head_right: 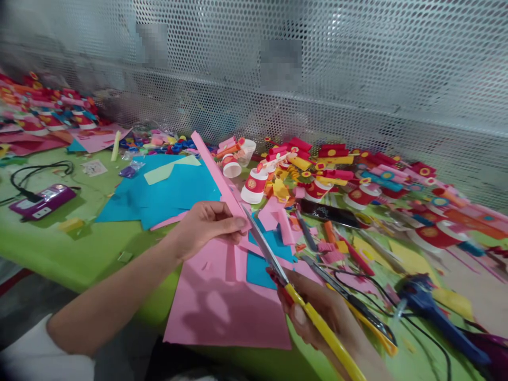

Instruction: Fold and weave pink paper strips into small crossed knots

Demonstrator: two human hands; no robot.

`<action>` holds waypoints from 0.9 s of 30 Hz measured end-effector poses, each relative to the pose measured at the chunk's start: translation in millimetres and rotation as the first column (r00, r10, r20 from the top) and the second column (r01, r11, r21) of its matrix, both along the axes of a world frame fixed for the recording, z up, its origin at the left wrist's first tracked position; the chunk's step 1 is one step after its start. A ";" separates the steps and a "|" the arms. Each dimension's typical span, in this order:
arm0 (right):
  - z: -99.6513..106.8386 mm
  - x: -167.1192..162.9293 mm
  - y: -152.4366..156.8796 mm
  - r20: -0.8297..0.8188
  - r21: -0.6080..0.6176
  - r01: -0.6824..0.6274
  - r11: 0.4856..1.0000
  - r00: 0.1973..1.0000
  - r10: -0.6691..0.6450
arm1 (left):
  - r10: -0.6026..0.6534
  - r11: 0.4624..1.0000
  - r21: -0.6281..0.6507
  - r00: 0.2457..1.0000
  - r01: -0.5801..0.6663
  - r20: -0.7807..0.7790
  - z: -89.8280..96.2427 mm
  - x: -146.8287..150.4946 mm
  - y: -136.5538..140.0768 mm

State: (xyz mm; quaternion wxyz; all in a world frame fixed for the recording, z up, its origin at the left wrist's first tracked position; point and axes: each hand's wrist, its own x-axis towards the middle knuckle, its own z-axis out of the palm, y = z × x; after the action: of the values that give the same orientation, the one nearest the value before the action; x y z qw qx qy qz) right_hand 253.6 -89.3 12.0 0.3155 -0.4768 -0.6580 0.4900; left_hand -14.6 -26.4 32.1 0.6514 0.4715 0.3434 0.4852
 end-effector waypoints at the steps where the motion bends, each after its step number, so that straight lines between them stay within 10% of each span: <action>1: 1.0 -0.8 -0.1 -0.009 -0.014 -0.004 1.000 1.000 0.004 | 0.001 1.000 -0.002 1.000 -0.001 0.000 -0.3 0.1 0.0; 27: -3.2 -0.4 -0.5 0.084 -0.217 0.113 0.970 0.992 -0.097 | 0.015 1.000 -0.024 1.000 -0.015 0.000 -4.7 0.6 3.7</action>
State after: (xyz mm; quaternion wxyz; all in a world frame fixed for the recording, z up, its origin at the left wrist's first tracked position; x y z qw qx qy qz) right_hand 253.2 -89.8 8.8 0.2617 -0.5606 -0.5842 0.5253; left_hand -14.0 -22.7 27.4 0.6533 0.4611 0.3526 0.4862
